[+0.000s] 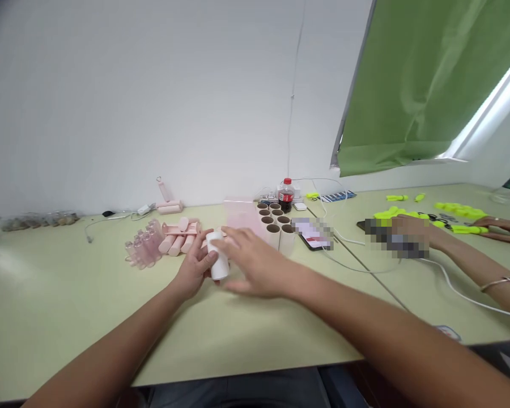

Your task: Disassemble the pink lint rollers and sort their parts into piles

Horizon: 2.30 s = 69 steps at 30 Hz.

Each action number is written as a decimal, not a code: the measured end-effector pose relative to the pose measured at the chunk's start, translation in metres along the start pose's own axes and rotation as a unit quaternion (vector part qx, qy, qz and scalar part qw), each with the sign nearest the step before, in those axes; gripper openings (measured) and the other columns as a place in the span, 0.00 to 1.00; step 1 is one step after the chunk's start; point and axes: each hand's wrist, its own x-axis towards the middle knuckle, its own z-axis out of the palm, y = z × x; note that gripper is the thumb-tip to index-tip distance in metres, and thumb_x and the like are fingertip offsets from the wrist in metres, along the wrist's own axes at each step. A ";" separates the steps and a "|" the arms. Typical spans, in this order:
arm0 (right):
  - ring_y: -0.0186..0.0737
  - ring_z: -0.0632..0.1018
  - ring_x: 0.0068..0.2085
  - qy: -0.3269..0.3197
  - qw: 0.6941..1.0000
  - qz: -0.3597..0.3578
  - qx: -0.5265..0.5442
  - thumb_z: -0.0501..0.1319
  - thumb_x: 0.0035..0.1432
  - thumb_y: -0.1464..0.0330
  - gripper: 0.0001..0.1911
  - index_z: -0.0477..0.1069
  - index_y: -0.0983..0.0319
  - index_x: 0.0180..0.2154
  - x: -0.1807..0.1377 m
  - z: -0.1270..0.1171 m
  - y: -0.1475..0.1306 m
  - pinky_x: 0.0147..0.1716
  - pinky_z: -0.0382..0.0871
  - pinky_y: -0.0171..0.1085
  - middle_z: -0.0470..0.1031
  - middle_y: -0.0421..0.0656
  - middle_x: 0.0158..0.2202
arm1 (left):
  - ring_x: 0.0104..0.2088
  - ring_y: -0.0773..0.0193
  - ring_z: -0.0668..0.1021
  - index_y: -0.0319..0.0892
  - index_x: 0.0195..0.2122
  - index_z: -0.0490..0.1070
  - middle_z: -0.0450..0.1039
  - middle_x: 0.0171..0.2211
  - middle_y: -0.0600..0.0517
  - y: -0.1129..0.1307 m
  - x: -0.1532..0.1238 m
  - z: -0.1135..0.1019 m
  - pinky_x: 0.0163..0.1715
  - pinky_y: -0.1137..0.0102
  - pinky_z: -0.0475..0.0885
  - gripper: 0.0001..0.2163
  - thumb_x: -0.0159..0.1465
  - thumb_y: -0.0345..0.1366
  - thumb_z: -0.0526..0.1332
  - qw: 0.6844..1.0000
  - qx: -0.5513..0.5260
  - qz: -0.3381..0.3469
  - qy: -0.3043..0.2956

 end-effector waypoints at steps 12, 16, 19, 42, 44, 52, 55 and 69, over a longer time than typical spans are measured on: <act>0.56 0.62 0.62 0.117 0.982 0.035 0.142 0.69 0.46 0.64 0.41 0.54 0.57 0.59 -0.021 0.059 0.005 0.58 0.63 0.52 0.52 0.54 0.59 | 0.24 0.68 0.73 0.48 0.61 0.56 0.70 0.33 0.53 0.002 -0.007 0.008 0.18 0.76 0.66 0.31 0.61 0.53 0.62 0.990 0.035 -0.054 -0.128; 0.59 0.60 0.62 0.147 0.965 0.035 0.213 0.69 0.44 0.59 0.41 0.55 0.55 0.58 -0.027 0.062 0.010 0.58 0.60 0.55 0.54 0.53 0.57 | 0.25 0.65 0.75 0.42 0.50 0.71 0.74 0.32 0.50 0.020 -0.002 -0.004 0.22 0.72 0.70 0.21 0.64 0.52 0.56 0.967 0.252 0.034 0.019; 0.60 0.57 0.64 0.143 0.956 0.017 0.257 0.69 0.44 0.56 0.42 0.55 0.54 0.59 -0.028 0.067 0.013 0.59 0.58 0.55 0.53 0.53 0.60 | 0.32 0.61 0.77 0.41 0.43 0.76 0.77 0.32 0.49 0.054 0.021 -0.028 0.35 0.68 0.72 0.15 0.63 0.45 0.58 0.876 0.448 0.075 0.162; 0.59 0.60 0.64 0.190 0.924 -0.029 0.331 0.66 0.47 0.46 0.43 0.57 0.54 0.59 -0.026 0.066 0.016 0.59 0.57 0.55 0.57 0.54 0.62 | 0.35 0.45 0.80 0.40 0.30 0.78 0.78 0.25 0.41 0.090 0.161 -0.083 0.39 0.58 0.73 0.13 0.44 0.40 0.73 0.574 0.764 -0.289 0.059; 0.59 0.61 0.64 0.200 0.917 -0.028 0.343 0.66 0.47 0.45 0.42 0.57 0.53 0.59 -0.026 0.066 0.015 0.59 0.58 0.55 0.56 0.54 0.62 | 0.33 0.46 0.80 0.39 0.28 0.78 0.77 0.22 0.42 0.097 0.161 -0.080 0.38 0.58 0.73 0.11 0.44 0.37 0.73 0.575 0.762 -0.293 0.057; 0.59 0.62 0.63 0.265 0.890 -0.002 0.371 0.65 0.47 0.43 0.44 0.55 0.54 0.59 -0.024 0.070 0.015 0.58 0.62 0.54 0.53 0.54 0.64 | 0.28 0.56 0.80 0.35 0.51 0.71 0.80 0.29 0.43 0.147 0.110 -0.061 0.30 0.66 0.73 0.21 0.59 0.38 0.61 0.721 0.659 -0.169 0.132; 0.59 0.57 0.66 0.290 0.886 -0.010 0.361 0.65 0.49 0.45 0.43 0.55 0.53 0.60 -0.023 0.069 0.015 0.60 0.59 0.55 0.51 0.54 0.65 | 0.26 0.60 0.80 0.38 0.62 0.61 0.79 0.34 0.44 0.130 0.058 -0.041 0.27 0.68 0.74 0.28 0.62 0.42 0.59 0.907 0.399 -0.088 0.100; 0.58 0.57 0.66 0.263 0.921 0.021 0.287 0.60 0.50 0.41 0.42 0.53 0.53 0.60 -0.021 0.073 0.025 0.61 0.56 0.57 0.51 0.52 0.66 | 0.26 0.61 0.80 0.46 0.68 0.48 0.70 0.27 0.55 0.036 -0.021 0.011 0.27 0.67 0.75 0.39 0.60 0.48 0.65 0.996 0.037 -0.071 -0.036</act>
